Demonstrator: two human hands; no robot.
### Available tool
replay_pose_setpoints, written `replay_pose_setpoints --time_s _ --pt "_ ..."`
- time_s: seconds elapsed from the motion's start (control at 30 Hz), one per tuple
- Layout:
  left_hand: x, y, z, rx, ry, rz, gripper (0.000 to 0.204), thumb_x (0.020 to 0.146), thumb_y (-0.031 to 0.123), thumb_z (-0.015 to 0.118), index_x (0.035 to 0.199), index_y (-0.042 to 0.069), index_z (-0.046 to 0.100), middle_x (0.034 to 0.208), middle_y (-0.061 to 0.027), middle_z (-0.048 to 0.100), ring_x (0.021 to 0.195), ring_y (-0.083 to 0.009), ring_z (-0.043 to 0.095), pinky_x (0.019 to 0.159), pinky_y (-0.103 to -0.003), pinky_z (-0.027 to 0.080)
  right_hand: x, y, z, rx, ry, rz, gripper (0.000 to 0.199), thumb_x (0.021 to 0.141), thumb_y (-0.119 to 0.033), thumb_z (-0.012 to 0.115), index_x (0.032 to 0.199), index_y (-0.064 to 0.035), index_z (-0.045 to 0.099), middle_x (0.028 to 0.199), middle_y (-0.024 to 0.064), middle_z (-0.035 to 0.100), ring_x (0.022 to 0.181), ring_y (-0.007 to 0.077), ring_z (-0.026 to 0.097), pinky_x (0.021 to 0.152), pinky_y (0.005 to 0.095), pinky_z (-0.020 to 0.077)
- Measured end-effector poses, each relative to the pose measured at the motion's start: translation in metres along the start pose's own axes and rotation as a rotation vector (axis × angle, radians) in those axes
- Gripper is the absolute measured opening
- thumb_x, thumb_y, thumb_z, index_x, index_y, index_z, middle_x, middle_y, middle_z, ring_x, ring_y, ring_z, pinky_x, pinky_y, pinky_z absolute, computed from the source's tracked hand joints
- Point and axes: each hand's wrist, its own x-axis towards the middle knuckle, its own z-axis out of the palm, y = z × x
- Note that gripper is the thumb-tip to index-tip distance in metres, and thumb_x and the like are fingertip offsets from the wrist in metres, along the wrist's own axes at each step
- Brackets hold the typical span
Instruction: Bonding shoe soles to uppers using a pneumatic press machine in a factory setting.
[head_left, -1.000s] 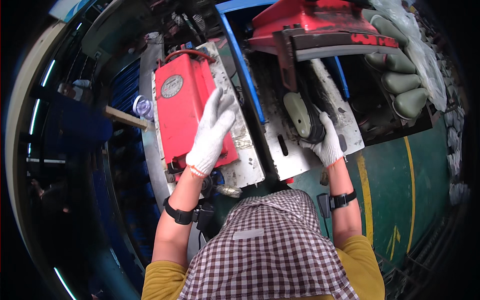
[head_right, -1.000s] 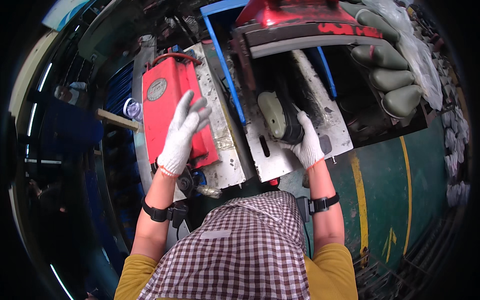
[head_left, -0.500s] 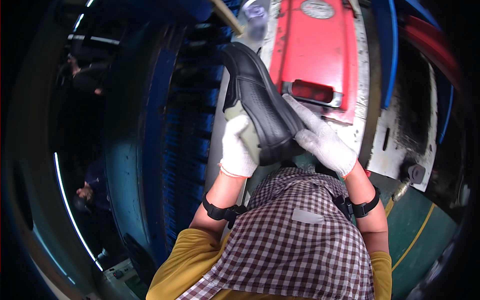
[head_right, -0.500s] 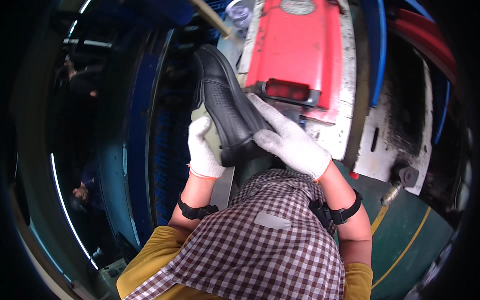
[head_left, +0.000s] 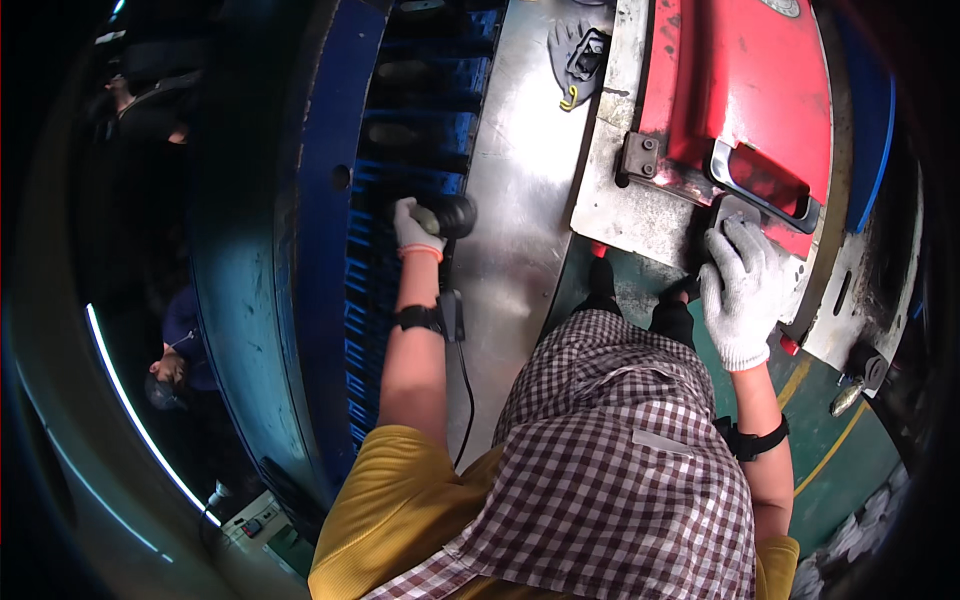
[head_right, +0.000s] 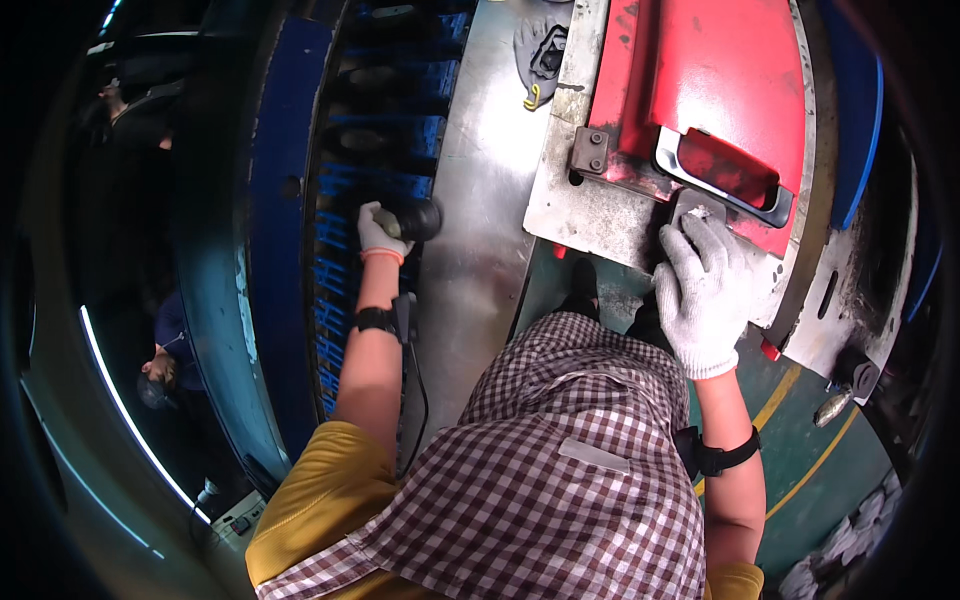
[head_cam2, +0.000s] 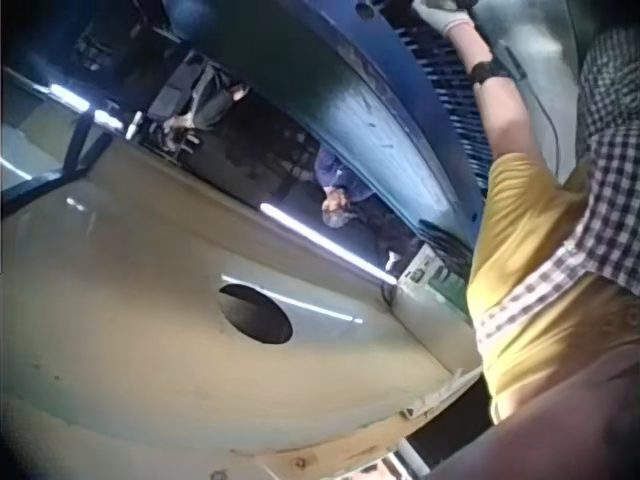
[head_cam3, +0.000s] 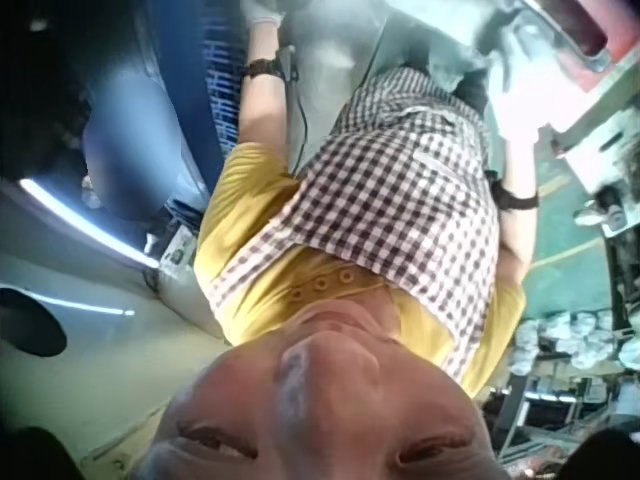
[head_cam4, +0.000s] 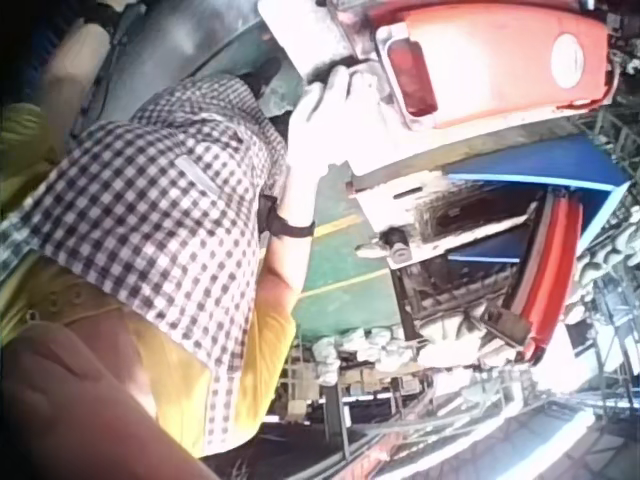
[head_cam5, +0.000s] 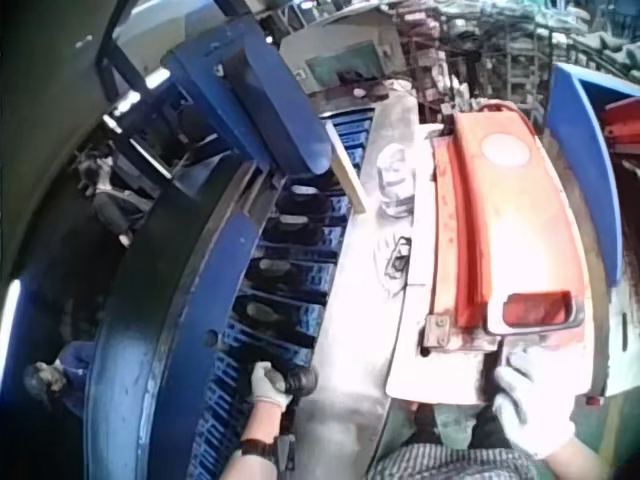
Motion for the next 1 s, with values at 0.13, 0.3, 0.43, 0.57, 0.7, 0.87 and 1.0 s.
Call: replay_pose_setpoints --time_s 0.13,0.3,0.43,0.57,0.7,0.87,1.0 --pt "0.076 0.041 -0.009 -0.072 -0.022 0.087 0.029 0.087 0.039 0.068 0.069 0.024 0.051 0.064 0.0050 0.054 0.057 -0.0167 0.052 0.067 -0.042 0.050 0.003 -0.003 0.001 -0.042 -0.012 0.008 0.049 0.081 -0.011 0.080 0.130 -0.0123 0.072 0.134 0.0119 0.066 0.130 0.0374 0.060 0.112 0.0522 0.0462" --pt "0.153 0.066 -0.018 0.120 -0.136 0.249 0.037 0.090 0.054 0.066 0.069 0.026 0.056 0.074 0.0070 0.060 0.094 -0.0220 0.058 0.112 -0.068 0.031 0.005 -0.005 0.003 -0.040 -0.009 0.024 0.048 0.081 -0.011 0.080 0.129 -0.0128 0.073 0.134 0.0116 0.066 0.131 0.0368 0.060 0.113 0.0522 0.0453" --pt "0.173 0.047 -0.018 0.177 0.188 0.282 0.039 0.094 0.062 0.065 0.088 0.024 0.064 0.092 0.0017 0.065 0.101 -0.0250 0.058 0.114 -0.064 0.034 0.004 -0.006 0.005 -0.063 -0.020 0.020 0.049 0.081 -0.012 0.080 0.129 -0.0135 0.074 0.134 0.0103 0.066 0.130 0.0362 0.061 0.114 0.0522 0.0448" --pt "0.148 0.047 -0.021 0.190 0.090 0.204 0.055 0.095 0.074 0.061 0.110 0.021 0.066 0.118 0.0009 0.067 0.114 -0.0274 0.059 0.113 -0.060 0.039 0.005 -0.006 0.005 -0.063 -0.007 0.030 0.050 0.081 -0.013 0.081 0.130 -0.0139 0.074 0.135 0.0103 0.067 0.131 0.0355 0.061 0.114 0.0519 0.0447" --pt "0.102 0.020 -0.017 0.267 0.304 0.179 0.075 0.098 0.074 0.058 0.144 0.015 0.064 0.138 -0.0081 0.068 0.125 -0.0275 0.061 0.111 -0.047 0.045 0.002 -0.006 0.001 -0.033 0.005 0.047 0.050 0.082 -0.013 0.081 0.132 -0.0140 0.074 0.136 0.0106 0.067 0.131 0.0348 0.061 0.115 0.0508 0.0443" --pt "0.026 -0.064 -0.028 0.683 -0.080 0.621 0.073 0.108 0.043 0.056 0.158 -0.009 0.043 0.165 -0.0250 0.046 0.153 -0.0356 0.044 0.126 -0.039 0.032 -0.011 -0.001 -0.001 0.041 0.079 0.163 0.049 0.086 -0.006 0.075 0.135 -0.0070 0.070 0.139 0.0155 0.066 0.127 0.0358 0.062 0.114 0.0469 0.0447" --pt "-0.030 -0.106 -0.035 0.984 -0.104 0.723 0.067 0.101 0.029 0.068 0.156 -0.003 0.048 0.162 -0.0235 0.048 0.152 -0.0366 0.044 0.126 -0.041 0.034 -0.028 0.005 0.002 0.066 0.217 0.300 0.050 0.089 -0.009 0.074 0.139 -0.0055 0.065 0.128 0.0186 0.069 0.120 0.0356 0.065 0.106 0.0475 0.0501"
